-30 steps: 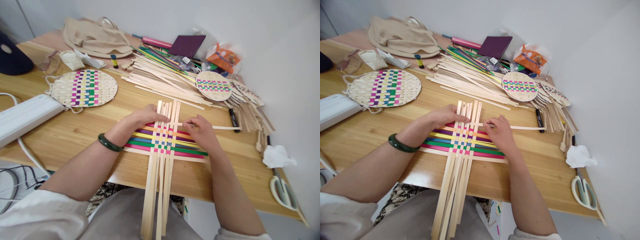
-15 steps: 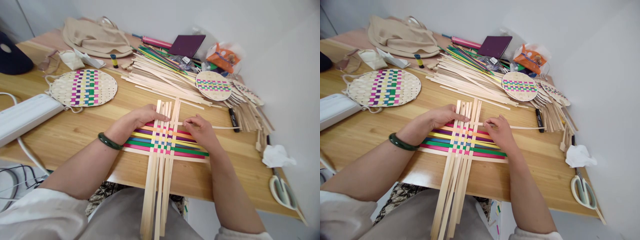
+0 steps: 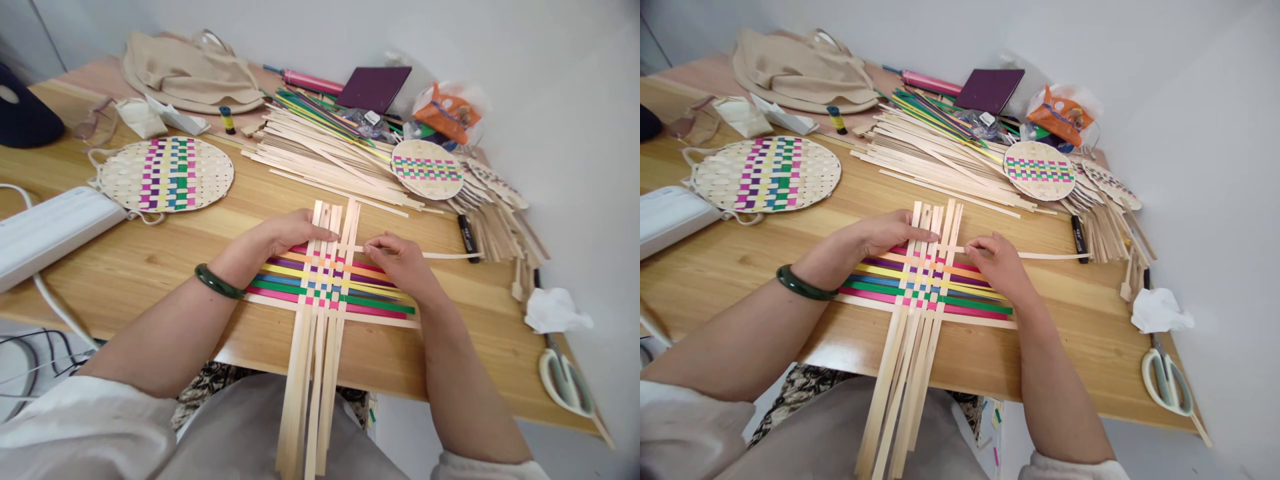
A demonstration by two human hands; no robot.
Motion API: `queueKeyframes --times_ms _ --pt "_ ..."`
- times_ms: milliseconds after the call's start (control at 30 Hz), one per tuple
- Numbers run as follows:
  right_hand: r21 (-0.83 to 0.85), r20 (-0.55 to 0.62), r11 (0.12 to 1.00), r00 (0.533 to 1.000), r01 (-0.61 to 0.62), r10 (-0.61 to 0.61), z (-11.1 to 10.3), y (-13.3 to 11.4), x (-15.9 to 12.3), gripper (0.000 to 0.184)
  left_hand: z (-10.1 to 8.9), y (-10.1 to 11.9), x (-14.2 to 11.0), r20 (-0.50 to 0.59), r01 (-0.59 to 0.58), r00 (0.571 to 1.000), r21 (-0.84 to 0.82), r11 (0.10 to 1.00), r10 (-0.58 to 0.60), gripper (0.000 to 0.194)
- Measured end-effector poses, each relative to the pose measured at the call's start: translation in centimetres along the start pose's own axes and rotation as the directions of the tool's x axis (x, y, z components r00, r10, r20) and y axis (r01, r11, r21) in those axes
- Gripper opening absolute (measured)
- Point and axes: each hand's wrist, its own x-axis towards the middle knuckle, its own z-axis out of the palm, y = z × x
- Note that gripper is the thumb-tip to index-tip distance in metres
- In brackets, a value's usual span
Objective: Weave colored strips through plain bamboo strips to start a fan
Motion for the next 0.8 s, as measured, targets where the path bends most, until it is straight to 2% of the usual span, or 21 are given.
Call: queueKeyframes --times_ms 167,433,533,600,700,800 --pt "0.099 0.048 0.994 0.998 -0.050 0.046 0.0 -0.1 0.1 0.021 0.0 0.1 -0.1 0.006 -0.007 1.000 0.035 0.999 0.007 0.032" --pt "0.021 0.053 1.000 0.998 0.018 -0.019 0.0 -0.9 -0.3 0.023 0.7 0.3 0.0 0.016 0.005 1.000 -0.030 1.000 -0.004 0.031" --pt "-0.103 0.074 0.991 0.995 0.081 -0.073 -0.3 -1.0 -0.3 0.025 0.6 0.0 0.2 -0.039 -0.017 0.999 0.075 0.997 0.020 0.027" --pt "-0.185 0.082 0.980 0.995 0.069 -0.055 -0.6 -0.9 -0.3 0.024 0.3 -0.4 0.4 -0.059 -0.036 0.997 0.155 0.987 0.046 0.024" --pt "-0.181 0.065 0.983 0.998 0.008 0.004 -1.1 -1.0 -0.3 0.021 0.0 -0.7 0.6 -0.084 -0.032 0.995 0.165 0.986 0.046 0.027" --pt "-0.158 0.019 0.987 0.999 0.038 -0.036 -1.0 -1.3 -0.3 0.021 0.0 -0.8 0.7 -0.163 0.003 0.986 0.171 0.985 0.025 0.031"
